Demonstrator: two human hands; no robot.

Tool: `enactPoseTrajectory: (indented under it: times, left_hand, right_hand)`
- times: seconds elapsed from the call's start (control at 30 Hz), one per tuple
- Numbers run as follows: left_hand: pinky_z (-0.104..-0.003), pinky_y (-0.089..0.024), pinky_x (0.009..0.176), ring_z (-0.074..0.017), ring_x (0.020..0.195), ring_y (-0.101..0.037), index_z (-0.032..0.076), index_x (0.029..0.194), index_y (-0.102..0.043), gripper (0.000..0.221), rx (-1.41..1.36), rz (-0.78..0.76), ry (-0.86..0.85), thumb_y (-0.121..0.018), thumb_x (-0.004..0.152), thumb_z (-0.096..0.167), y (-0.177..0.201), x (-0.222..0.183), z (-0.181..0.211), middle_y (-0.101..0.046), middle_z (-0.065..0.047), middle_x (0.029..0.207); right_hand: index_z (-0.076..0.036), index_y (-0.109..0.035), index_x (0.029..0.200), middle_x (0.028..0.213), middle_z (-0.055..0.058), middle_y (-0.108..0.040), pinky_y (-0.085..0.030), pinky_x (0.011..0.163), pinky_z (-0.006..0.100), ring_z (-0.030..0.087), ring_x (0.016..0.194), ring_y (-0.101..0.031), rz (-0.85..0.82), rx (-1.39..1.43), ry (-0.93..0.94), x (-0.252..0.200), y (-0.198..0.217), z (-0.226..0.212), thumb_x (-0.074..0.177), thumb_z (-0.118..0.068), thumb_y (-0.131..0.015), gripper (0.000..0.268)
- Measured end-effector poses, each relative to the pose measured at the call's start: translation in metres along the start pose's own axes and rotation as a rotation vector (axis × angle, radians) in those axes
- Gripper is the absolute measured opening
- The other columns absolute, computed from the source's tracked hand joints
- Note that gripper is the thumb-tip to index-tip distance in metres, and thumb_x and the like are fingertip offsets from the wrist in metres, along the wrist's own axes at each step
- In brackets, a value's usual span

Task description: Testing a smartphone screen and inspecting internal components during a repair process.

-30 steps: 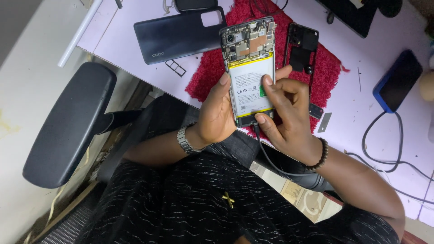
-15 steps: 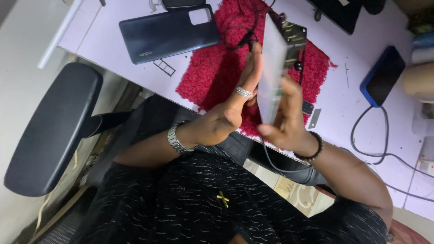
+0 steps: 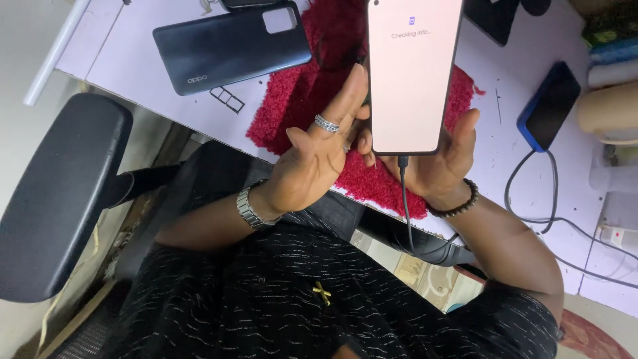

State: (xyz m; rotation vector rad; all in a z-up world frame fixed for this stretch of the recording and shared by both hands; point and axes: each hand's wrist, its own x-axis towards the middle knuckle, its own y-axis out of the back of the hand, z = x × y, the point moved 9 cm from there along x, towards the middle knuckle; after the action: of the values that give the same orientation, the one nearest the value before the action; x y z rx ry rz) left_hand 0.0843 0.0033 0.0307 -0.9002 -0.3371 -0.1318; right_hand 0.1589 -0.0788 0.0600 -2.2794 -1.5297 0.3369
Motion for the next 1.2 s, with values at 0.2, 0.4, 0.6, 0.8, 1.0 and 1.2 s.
enactPoseTrajectory:
  times: [0.2,0.4,0.6,0.8,1.0,1.2]
  left_hand:
    - [-0.037,-0.045,0.110,-0.0171,0.110,-0.037,0.014,0.179,0.003,0.112,0.043,-0.035,-0.023,-0.054,0.104,0.076,-0.008,-0.002,0.007,-0.037,0.005,0.145]
    - [-0.077,0.007,0.162,-0.0391,0.185,0.022,0.033,0.186,-0.005,0.083,1.197,0.129,-0.404,-0.040,0.120,0.069,-0.019,-0.017,0.002,0.026,-0.009,0.191]
    - [-0.087,-0.002,0.142,-0.0570,0.169,0.012,0.036,0.177,-0.028,0.072,1.779,-0.023,-0.377,-0.068,0.125,0.065,-0.041,-0.019,-0.025,0.004,-0.013,0.184]
    - [-0.083,-0.007,0.147,-0.0528,0.173,0.003,0.031,0.174,-0.026,0.069,1.722,0.066,-0.363,-0.048,0.119,0.066,-0.038,-0.016,-0.021,-0.008,-0.016,0.185]
    - [-0.081,-0.016,0.148,-0.0534,0.174,-0.007,0.027,0.173,-0.030,0.063,1.670,0.089,-0.402,-0.046,0.121,0.058,-0.042,-0.017,-0.011,-0.014,-0.022,0.183]
    - [-0.082,-0.012,0.147,-0.0520,0.174,-0.004,0.031,0.173,-0.028,0.066,1.705,0.085,-0.375,-0.041,0.118,0.066,-0.041,-0.016,-0.014,-0.013,-0.022,0.184]
  right_hand:
    - [0.007,-0.057,0.149,0.117,0.019,-0.075,-0.064,0.088,0.033,0.025,0.097,-0.074,-0.007,0.006,0.010,0.002,0.003,0.004,0.089,-0.086,-0.035,0.113]
    - [0.001,-0.057,0.154,0.142,0.020,-0.071,-0.066,0.083,0.036,0.029,0.097,-0.075,0.000,0.084,0.083,-0.002,0.010,0.004,0.093,-0.084,-0.031,0.108]
    - [-0.005,-0.035,0.173,0.170,0.019,-0.051,-0.044,0.138,0.046,0.035,0.159,-0.052,0.127,0.230,0.100,-0.011,0.034,0.012,0.092,-0.085,-0.035,0.114]
    - [-0.002,-0.039,0.170,0.168,0.017,-0.054,-0.037,0.146,0.044,0.031,0.162,-0.050,0.115,0.131,0.130,-0.009,0.024,0.005,0.095,-0.082,-0.034,0.110]
    - [-0.006,-0.033,0.173,0.177,0.016,-0.041,-0.025,0.153,0.049,0.032,0.170,-0.038,0.123,0.162,0.126,-0.007,0.021,0.005,0.095,-0.083,-0.035,0.110]
    - [-0.004,-0.042,0.168,0.163,0.018,-0.057,-0.041,0.141,0.047,0.033,0.155,-0.055,0.115,0.244,0.070,-0.010,0.027,0.013,0.090,-0.085,-0.036,0.113]
